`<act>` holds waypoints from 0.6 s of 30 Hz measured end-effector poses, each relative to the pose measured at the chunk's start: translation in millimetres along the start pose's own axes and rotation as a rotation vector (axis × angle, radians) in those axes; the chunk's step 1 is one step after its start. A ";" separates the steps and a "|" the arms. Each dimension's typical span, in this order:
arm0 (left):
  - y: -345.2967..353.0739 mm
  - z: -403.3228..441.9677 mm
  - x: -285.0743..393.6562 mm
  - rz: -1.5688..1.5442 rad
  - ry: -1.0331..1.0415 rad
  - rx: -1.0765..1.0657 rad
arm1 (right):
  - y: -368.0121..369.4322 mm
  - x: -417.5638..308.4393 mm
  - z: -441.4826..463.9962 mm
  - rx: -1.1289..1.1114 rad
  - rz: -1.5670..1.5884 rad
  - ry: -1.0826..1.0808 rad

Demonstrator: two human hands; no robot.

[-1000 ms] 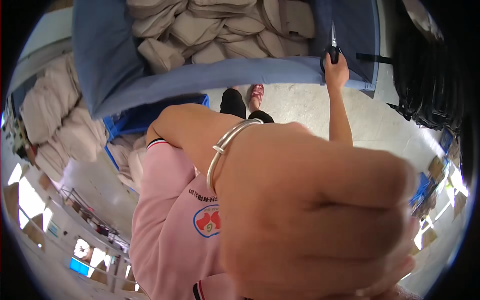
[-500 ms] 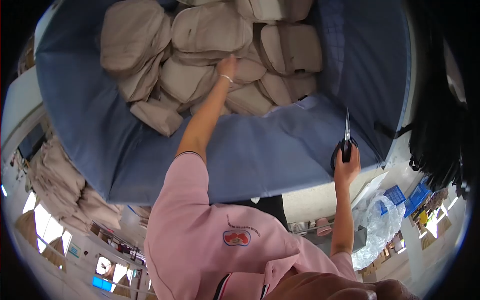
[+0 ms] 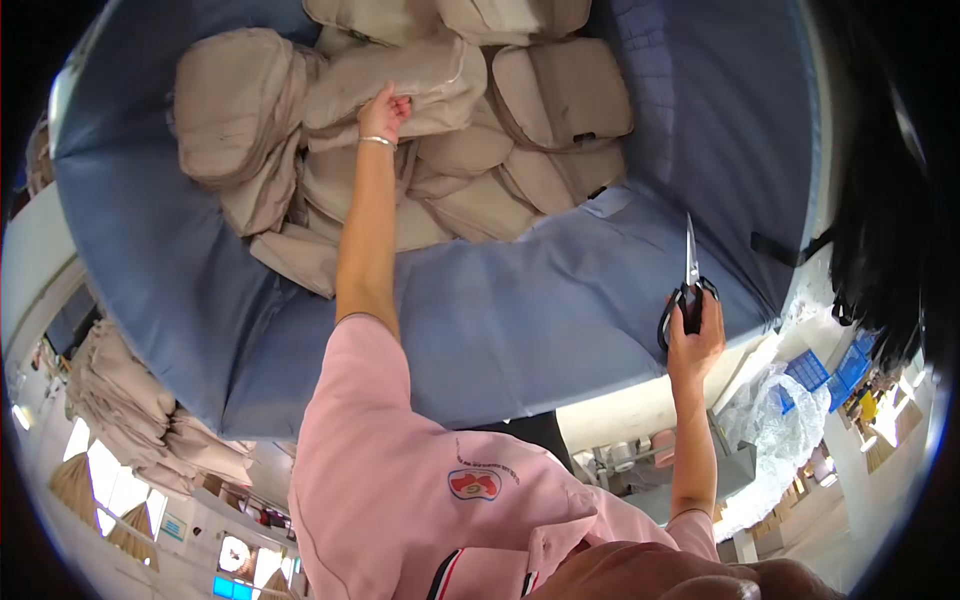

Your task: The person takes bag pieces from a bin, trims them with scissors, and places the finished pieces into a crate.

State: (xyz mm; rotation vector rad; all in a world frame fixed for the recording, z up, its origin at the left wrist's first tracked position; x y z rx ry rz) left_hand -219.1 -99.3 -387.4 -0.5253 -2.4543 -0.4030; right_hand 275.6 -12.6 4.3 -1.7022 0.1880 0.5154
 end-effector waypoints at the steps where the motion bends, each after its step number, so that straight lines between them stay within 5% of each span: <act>1: 10.8 -32.4 22.7 0.022 0.019 -0.008 | -3.0 -4.1 -0.3 0.045 0.005 -0.069; 5: 34.9 -169.4 85.5 0.080 0.104 -0.113 | -16.9 -8.5 -3.4 0.169 0.160 -0.156; 9: 65.2 -340.0 114.4 -0.004 0.182 -0.284 | -28.9 17.4 -7.4 0.243 0.523 -0.020; 11: 81.3 -420.8 111.1 0.054 0.264 -0.378 | -35.7 26.4 -17.6 0.185 0.808 0.236; 13: 96.2 -490.0 85.4 0.076 0.282 -0.443 | -46.4 23.9 -43.2 0.183 1.278 0.287; 18: 132.1 -619.2 -30.1 0.080 0.020 -0.546 | -110.2 45.1 -138.2 0.124 1.389 0.277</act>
Point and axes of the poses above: each hand's wrist, its own z-axis towards the middle knuckle, its own y-axis out of the palm, x = y × z, the point moved 9 cm from there along z, towards the middle knuckle, and after that the axes turned 7 degrees about z, right-handed, at the moved point
